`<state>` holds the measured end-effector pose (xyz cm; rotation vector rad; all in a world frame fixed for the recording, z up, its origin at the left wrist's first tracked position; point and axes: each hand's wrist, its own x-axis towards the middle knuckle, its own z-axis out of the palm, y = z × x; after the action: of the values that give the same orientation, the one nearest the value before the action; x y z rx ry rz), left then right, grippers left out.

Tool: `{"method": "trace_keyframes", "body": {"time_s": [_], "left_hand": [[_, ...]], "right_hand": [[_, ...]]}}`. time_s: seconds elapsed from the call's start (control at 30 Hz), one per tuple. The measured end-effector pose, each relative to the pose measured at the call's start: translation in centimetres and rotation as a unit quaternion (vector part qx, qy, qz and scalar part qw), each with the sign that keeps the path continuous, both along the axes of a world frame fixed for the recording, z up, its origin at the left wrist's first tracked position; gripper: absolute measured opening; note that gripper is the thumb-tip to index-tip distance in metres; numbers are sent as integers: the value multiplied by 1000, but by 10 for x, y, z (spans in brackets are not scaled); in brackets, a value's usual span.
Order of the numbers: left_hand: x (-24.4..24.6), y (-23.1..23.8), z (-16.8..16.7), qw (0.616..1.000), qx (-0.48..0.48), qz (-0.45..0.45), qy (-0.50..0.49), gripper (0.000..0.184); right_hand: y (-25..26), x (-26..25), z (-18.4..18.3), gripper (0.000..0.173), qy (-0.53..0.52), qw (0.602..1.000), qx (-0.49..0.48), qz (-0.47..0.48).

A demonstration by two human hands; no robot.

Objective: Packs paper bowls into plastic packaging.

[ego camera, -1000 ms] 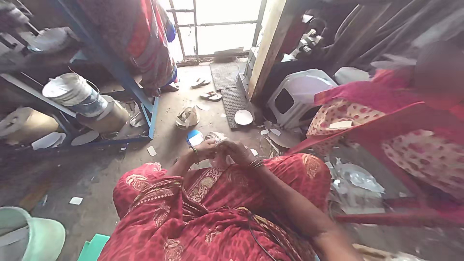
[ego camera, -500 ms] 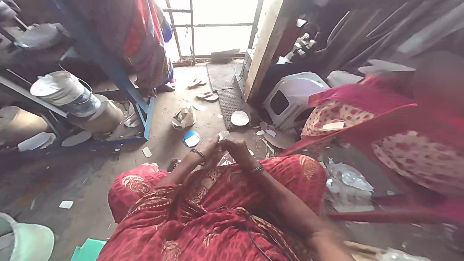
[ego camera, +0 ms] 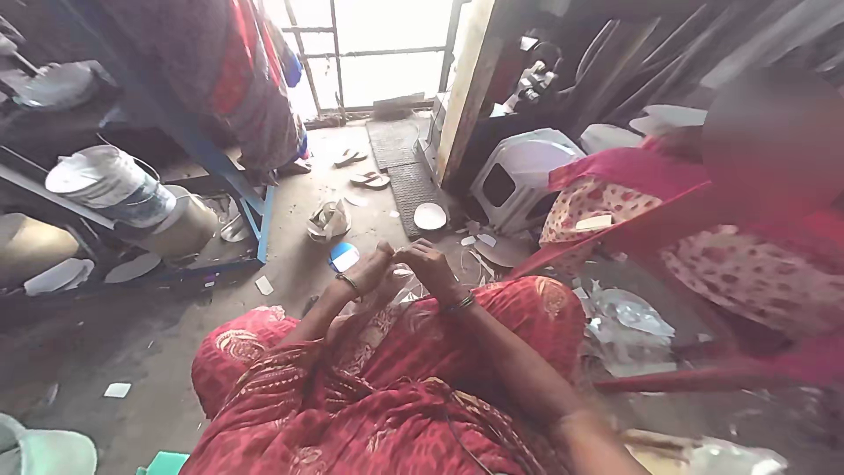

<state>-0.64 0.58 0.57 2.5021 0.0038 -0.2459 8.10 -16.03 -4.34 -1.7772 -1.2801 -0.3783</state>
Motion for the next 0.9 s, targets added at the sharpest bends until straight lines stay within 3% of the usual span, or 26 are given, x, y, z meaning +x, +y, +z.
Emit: {"method": "trace_keyframes", "body": {"time_s": [0.2, 0.27, 0.5, 0.67, 0.9], "left_hand": [[-1, -6, -9, 984, -167, 47, -33, 42], [-1, -7, -6, 982, -176, 47, -44, 42], [-5, -10, 10, 998, 28, -45, -34, 43], [-4, -10, 17, 989, 136, -48, 17, 37], [-11, 7, -2, 987, 140, -22, -80, 31]], "right_hand": [[-3, 13, 3, 14, -15, 999, 34, -8], [-3, 18, 3, 14, -18, 999, 30, -17], [-5, 14, 10, 10, 23, 999, -33, -17], [-7, 14, 5, 12, 49, 997, -38, 39], [5, 14, -2, 19, -35, 998, 3, 53]]}}
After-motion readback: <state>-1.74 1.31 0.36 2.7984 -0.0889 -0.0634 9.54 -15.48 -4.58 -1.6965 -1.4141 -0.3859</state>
